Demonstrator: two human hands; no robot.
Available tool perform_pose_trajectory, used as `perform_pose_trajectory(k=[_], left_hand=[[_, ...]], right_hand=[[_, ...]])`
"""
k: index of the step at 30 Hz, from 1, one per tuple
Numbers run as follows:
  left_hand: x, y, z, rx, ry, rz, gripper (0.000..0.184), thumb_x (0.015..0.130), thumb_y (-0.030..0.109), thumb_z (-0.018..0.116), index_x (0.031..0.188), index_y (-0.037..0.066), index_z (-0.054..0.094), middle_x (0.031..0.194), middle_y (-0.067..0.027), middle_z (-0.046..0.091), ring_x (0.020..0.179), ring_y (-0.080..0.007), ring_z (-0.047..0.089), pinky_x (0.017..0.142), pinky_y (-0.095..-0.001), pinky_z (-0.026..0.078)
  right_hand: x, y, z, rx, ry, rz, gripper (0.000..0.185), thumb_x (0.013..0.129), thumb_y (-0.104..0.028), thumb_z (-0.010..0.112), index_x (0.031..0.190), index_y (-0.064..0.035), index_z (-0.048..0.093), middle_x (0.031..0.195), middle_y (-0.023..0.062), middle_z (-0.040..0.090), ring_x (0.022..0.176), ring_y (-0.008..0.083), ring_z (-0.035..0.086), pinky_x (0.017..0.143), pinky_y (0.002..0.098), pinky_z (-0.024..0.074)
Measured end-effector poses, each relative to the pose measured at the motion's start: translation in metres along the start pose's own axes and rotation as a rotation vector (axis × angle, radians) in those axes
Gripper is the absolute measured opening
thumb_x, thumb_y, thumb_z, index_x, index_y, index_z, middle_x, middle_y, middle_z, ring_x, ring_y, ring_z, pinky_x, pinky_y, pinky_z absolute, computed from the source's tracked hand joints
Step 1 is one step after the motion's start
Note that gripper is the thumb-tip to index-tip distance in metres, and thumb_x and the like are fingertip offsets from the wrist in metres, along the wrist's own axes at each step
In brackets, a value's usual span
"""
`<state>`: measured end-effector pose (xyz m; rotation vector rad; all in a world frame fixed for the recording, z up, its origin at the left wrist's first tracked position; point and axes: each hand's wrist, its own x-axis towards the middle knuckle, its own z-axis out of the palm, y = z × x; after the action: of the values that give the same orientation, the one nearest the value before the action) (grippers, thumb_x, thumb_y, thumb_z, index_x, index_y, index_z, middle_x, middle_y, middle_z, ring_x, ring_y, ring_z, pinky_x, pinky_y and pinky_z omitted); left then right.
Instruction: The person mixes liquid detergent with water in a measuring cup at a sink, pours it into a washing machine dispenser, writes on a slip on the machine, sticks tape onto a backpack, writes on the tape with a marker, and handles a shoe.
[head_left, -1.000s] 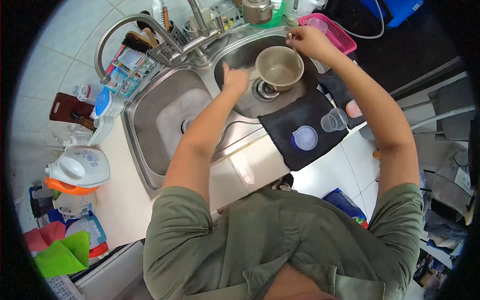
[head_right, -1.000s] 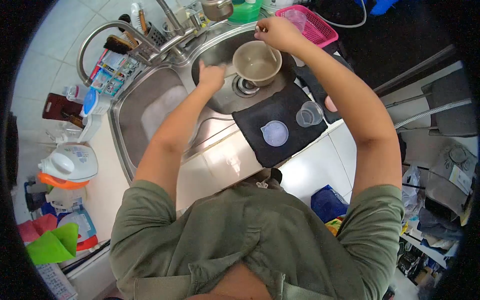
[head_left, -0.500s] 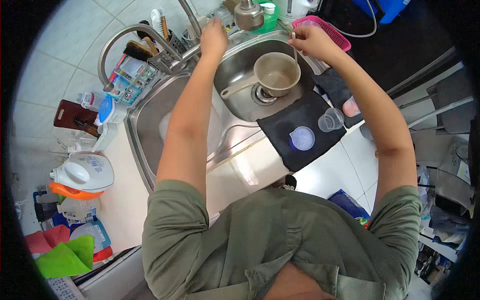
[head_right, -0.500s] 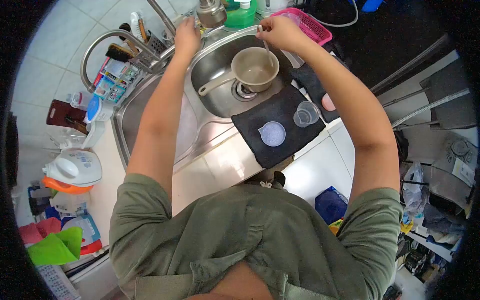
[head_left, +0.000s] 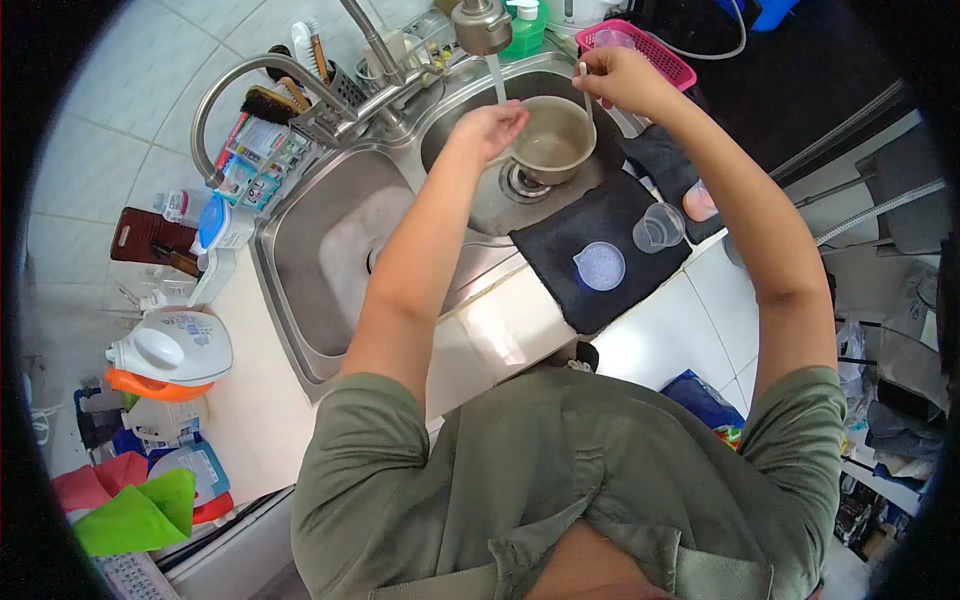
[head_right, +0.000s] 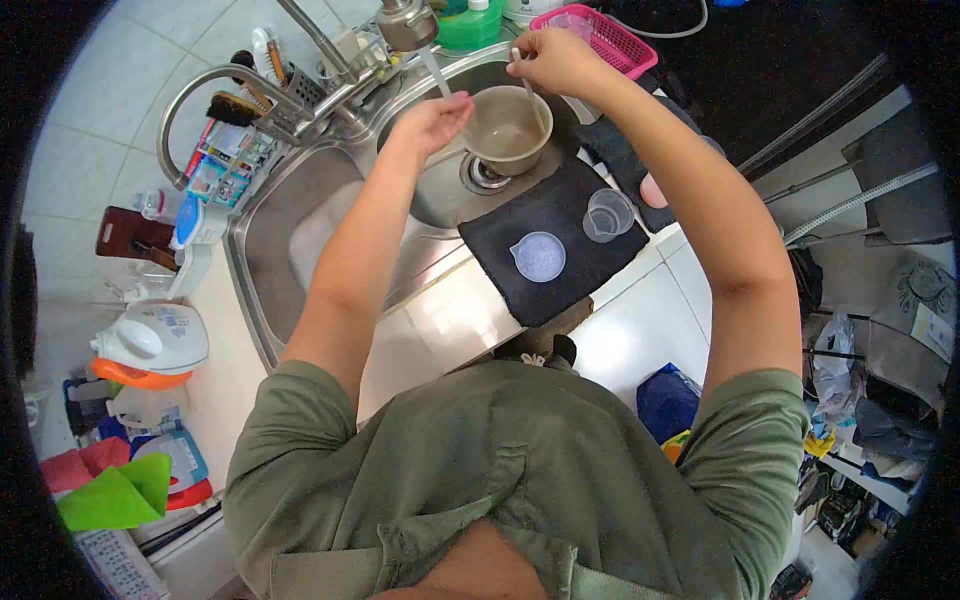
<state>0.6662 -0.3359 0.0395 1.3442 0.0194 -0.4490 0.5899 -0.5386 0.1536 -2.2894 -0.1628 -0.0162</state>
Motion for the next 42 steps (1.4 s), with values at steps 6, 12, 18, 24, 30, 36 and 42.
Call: perform_pose_trajectory(k=[6,12,18,24,30,36,42], left_hand=[[0.048,0.005,0.018,-0.19,-0.057,-0.268,0.013,0.085,0.018,0.056,0.079,0.007,0.057,0.06,-0.0055,0.054,0.042,-0.0133,0.045,0.035,-0.0279,0.035],[0.062,-0.031,-0.021,1.022,-0.008,0.159,0.037,0.08,0.037,0.06,0.066,0.003,0.059,0.057,-0.0075,0.054,0.048,-0.0191,0.052,0.042,-0.0316,0.04],[0.009,-0.016,-0.045,0.864,-0.345,-0.497,0.031,0.08,0.034,0.063,0.091,0.005,0.062,0.091,-0.0106,0.064,0.068,-0.0156,0.062,0.056,-0.0297,0.05],[-0.025,0.023,-0.045,0.732,-0.447,-0.38,0.018,0.088,0.022,0.053,0.092,0.004,0.056,0.07,-0.0043,0.057,0.055,-0.0122,0.055,0.047,-0.0241,0.045],[-0.07,0.044,-0.038,1.259,-0.243,-0.231,0.025,0.082,0.02,0.055,0.099,0.002,0.058,0.079,-0.0138,0.061,0.062,-0.0188,0.061,0.054,-0.0329,0.049],[-0.129,0.032,-0.028,1.907,-0.01,0.139,0.028,0.079,0.008,0.051,0.107,0.004,0.053,0.098,-0.0226,0.06,0.093,-0.0338,0.06,0.073,-0.0434,0.049],[-0.141,0.015,-0.022,1.995,0.153,0.211,0.023,0.081,0.009,0.048,0.102,0.004,0.054,0.095,-0.0185,0.061,0.089,-0.0335,0.062,0.072,-0.0432,0.05]], right_hand=[[-0.003,-0.008,0.002,-0.064,0.033,-0.027,0.013,0.08,-0.015,0.061,0.079,-0.0018,0.06,0.058,0.0005,0.054,0.045,0.0077,0.049,0.043,0.0236,0.0399],[-0.001,-0.005,0.001,-0.056,-0.02,-0.041,0.02,0.075,-0.022,0.065,0.082,-0.0034,0.064,0.061,0.0053,0.061,0.05,0.0126,0.058,0.048,0.028,0.0462],[-0.005,-0.001,-0.002,-0.001,-0.022,-0.051,0.019,0.076,-0.022,0.064,0.082,-0.0037,0.064,0.061,0.0045,0.06,0.05,0.0125,0.058,0.046,0.0269,0.0461],[-0.003,-0.002,-0.003,0.034,-0.034,-0.06,0.017,0.077,-0.021,0.064,0.081,-0.0036,0.063,0.059,0.0045,0.059,0.047,0.0124,0.056,0.046,0.0267,0.0452],[0.004,-0.007,0.0,0.015,-0.06,-0.071,0.018,0.077,-0.02,0.064,0.081,-0.0024,0.062,0.059,0.0041,0.058,0.045,0.0122,0.054,0.044,0.0272,0.0438],[0.001,-0.02,0.001,0.034,-0.084,-0.052,0.013,0.082,-0.016,0.061,0.079,-0.0035,0.058,0.059,-0.0006,0.051,0.047,0.0071,0.048,0.042,0.0227,0.0383],[0.001,-0.017,0.003,0.036,-0.069,-0.07,0.016,0.078,-0.018,0.064,0.08,-0.0024,0.061,0.057,0.0039,0.056,0.045,0.0113,0.052,0.043,0.0266,0.0422]])
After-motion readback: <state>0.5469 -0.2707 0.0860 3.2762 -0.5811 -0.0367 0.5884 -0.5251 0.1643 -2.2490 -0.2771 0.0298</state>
